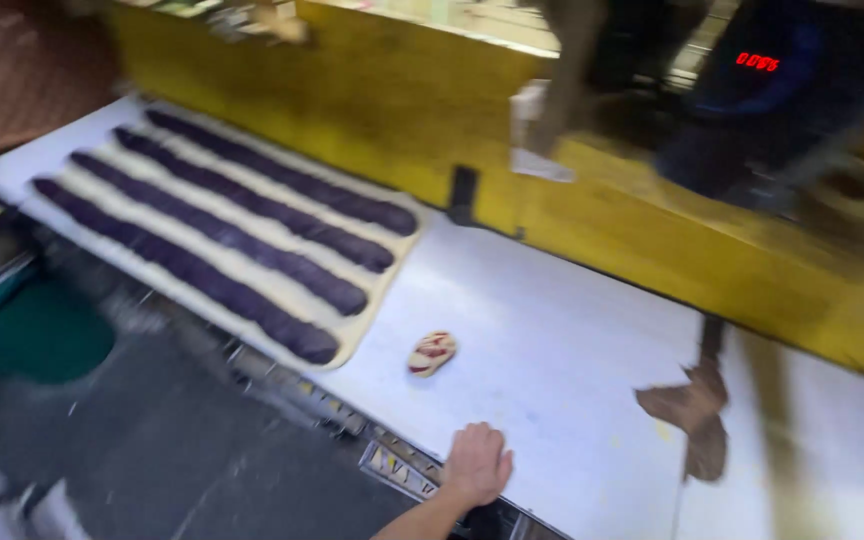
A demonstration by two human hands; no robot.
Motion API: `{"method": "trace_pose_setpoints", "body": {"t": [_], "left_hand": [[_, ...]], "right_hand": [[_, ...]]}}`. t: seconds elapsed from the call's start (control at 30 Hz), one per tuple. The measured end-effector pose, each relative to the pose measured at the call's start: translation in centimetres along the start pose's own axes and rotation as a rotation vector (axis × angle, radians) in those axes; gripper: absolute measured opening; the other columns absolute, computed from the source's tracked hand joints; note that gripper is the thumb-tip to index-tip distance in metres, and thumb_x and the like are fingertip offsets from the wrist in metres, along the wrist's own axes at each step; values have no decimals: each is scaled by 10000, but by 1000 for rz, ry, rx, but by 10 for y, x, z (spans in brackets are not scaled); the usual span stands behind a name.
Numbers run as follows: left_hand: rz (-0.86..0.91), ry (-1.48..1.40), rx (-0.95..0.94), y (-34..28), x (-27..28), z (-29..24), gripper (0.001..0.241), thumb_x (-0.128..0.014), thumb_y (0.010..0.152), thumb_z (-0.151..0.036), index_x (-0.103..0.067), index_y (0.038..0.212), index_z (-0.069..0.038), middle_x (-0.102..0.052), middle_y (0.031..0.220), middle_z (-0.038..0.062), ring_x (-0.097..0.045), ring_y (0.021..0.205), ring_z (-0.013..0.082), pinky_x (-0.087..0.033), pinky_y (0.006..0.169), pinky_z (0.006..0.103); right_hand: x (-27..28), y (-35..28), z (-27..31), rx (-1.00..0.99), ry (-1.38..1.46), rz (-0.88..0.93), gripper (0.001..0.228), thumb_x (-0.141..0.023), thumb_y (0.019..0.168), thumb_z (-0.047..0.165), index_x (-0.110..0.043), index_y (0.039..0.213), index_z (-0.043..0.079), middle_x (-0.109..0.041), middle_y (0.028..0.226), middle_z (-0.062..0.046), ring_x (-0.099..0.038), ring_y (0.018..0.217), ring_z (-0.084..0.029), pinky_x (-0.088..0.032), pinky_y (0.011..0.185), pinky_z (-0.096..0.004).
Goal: The person cuts a small piece of marbled dough and places it on a long strip of dark filling. They then roll the surrounding light dough over the filling to form a long cylindrical roll. This process is repeated for multiple strips on the tray.
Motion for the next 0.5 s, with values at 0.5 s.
{"method": "trace_pose_setpoints", "body": {"t": [0.5], "left_hand": [[-822,-207,56,12,124,132,470,-650,963,-417,-598,1272,-67,-592,1105,169,-562,949,388,-459,825,496]], "right_hand": [[87,-302,451,2236,-617,-1017,905,-203,1162,655,-105,1582,-140,-359,1620,-292,-402,1509,-408,-315,1278,-527]]}}
Point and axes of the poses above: each hand's wrist, its own y-axis towards the middle knuckle, its own x-axis out of the back of the hand, z = x × y, the point moved 8 cm from there along y, towards the middle knuckle
